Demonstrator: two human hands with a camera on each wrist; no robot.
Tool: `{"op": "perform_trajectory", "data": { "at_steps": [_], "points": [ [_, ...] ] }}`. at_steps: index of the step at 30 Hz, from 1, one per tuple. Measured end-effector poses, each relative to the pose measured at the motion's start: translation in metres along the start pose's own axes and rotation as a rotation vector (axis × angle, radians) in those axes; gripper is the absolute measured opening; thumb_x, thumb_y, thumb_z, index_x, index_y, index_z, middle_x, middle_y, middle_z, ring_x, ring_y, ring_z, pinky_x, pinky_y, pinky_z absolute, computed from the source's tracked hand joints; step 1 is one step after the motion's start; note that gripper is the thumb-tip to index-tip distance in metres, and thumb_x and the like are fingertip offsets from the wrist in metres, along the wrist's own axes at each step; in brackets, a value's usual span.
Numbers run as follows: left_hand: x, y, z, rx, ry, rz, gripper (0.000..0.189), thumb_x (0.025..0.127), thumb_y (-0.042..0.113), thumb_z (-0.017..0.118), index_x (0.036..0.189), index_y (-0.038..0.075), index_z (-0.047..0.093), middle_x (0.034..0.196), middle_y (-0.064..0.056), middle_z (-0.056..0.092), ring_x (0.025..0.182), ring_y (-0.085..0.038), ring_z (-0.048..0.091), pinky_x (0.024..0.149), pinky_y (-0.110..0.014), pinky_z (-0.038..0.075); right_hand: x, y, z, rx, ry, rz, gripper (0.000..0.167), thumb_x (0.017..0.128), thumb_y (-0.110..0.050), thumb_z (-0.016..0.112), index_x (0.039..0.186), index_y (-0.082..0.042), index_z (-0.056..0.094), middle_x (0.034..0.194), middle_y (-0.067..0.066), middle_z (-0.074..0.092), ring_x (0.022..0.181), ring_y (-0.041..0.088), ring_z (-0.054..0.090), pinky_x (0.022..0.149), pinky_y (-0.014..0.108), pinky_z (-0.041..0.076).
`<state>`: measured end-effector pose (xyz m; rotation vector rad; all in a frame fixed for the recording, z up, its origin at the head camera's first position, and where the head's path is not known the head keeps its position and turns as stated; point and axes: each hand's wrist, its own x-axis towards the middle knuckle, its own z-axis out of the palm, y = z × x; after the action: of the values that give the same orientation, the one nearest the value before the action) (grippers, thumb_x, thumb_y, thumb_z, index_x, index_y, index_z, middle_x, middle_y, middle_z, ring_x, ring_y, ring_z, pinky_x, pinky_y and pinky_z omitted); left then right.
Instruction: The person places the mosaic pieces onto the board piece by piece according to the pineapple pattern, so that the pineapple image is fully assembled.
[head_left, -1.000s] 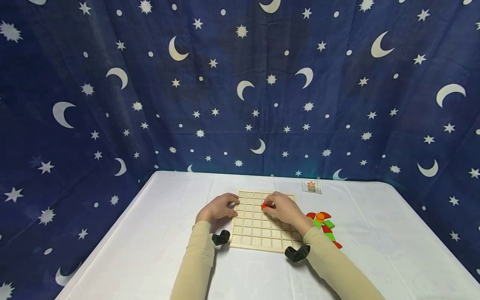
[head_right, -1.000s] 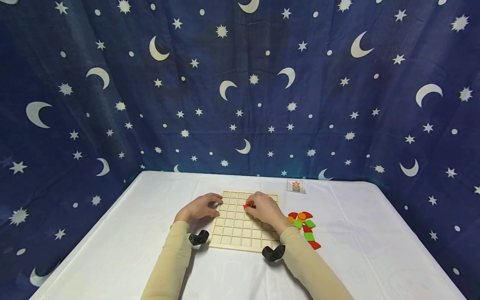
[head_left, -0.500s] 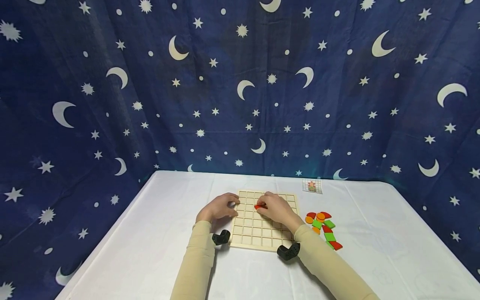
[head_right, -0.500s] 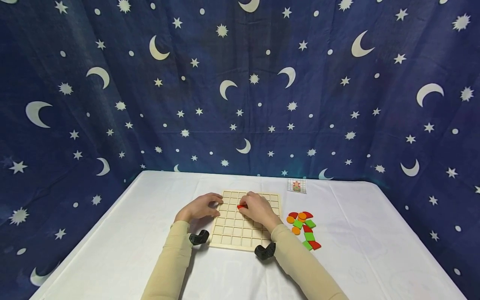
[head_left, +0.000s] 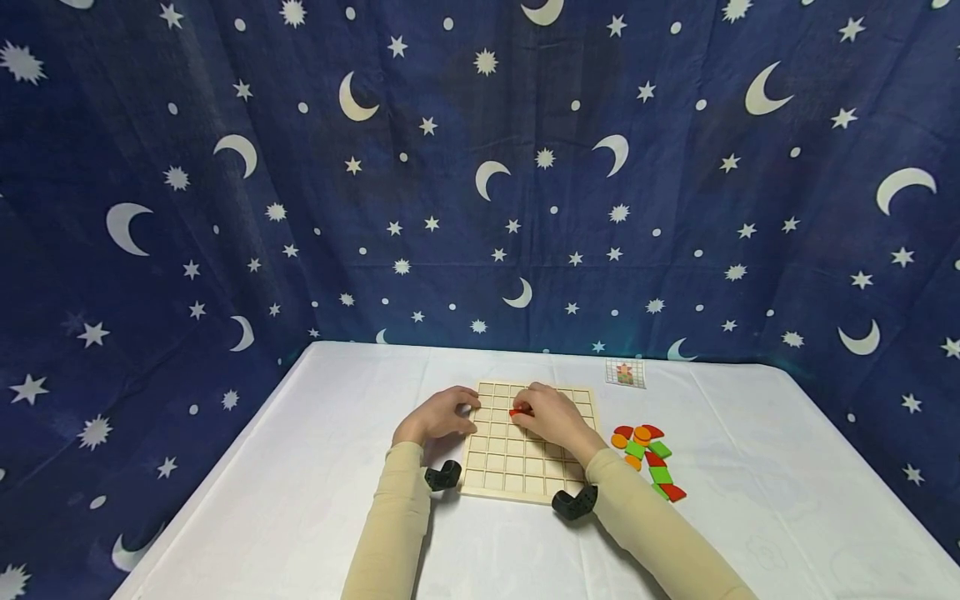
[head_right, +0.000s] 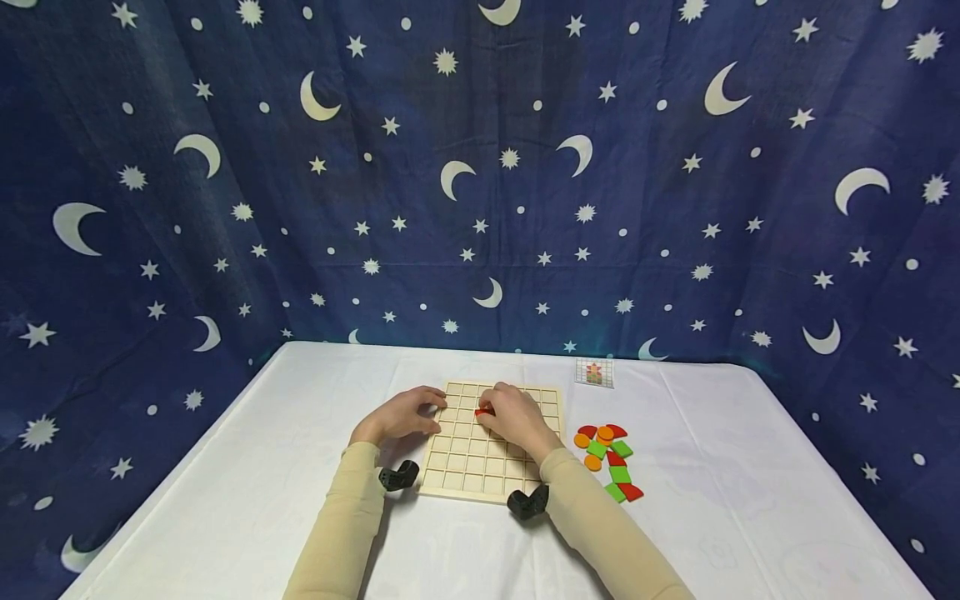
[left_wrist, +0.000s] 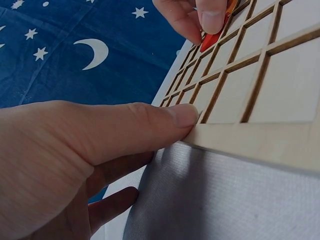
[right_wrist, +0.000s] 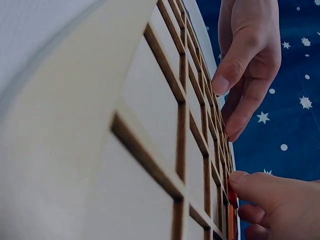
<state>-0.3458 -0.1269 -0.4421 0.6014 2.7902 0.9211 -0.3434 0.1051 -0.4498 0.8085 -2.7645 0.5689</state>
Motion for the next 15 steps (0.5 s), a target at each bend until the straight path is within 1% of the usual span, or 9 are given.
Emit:
{"op": "perform_trajectory", "data": {
  "at_steps": [7,13,15],
  "points": [
    [-0.0008,0.0012,0.0001,-0.014,-0.002,-0.009,0.042,0.079,0.010,0.079,0.120,0.005,0.067,0.137,-0.008,0.055,0.132,-0.028,0.046,0.111,-0.043,0.037,0.0012,0.0002,0.0015,-0.028,-0.019,-0.012,0.012,0.086,-0.021,0.075,0.094,-0.013,0.073,0.086,-0.004,0.062,0.078,0.012,0.059,0.072,0.033,0.053],
    [-0.0004,0.0014,-0.0005,-0.012,-0.001,-0.010,0.043,0.079,0.010,0.079,0.120,0.005,0.067,0.138,-0.009,0.055,0.133,-0.028,0.045,0.112,-0.043,0.036,0.0014,0.0017,-0.0002,-0.011,-0.022,-0.016,0.009,0.086,-0.021,0.075,0.091,-0.014,0.072,0.084,-0.005,0.061,0.076,0.011,0.059,0.070,0.032,0.053],
    [-0.0006,0.0013,-0.0007,-0.006,-0.002,-0.009,0.043,0.080,0.010,0.079,0.121,0.005,0.067,0.138,-0.009,0.055,0.133,-0.029,0.045,0.112,-0.043,0.036,0.0014,0.0022,-0.0017,-0.003,-0.030,-0.005,0.011,0.086,-0.021,0.075,0.094,-0.013,0.073,0.085,-0.005,0.061,0.077,0.011,0.059,0.071,0.032,0.053]
  ]
}}
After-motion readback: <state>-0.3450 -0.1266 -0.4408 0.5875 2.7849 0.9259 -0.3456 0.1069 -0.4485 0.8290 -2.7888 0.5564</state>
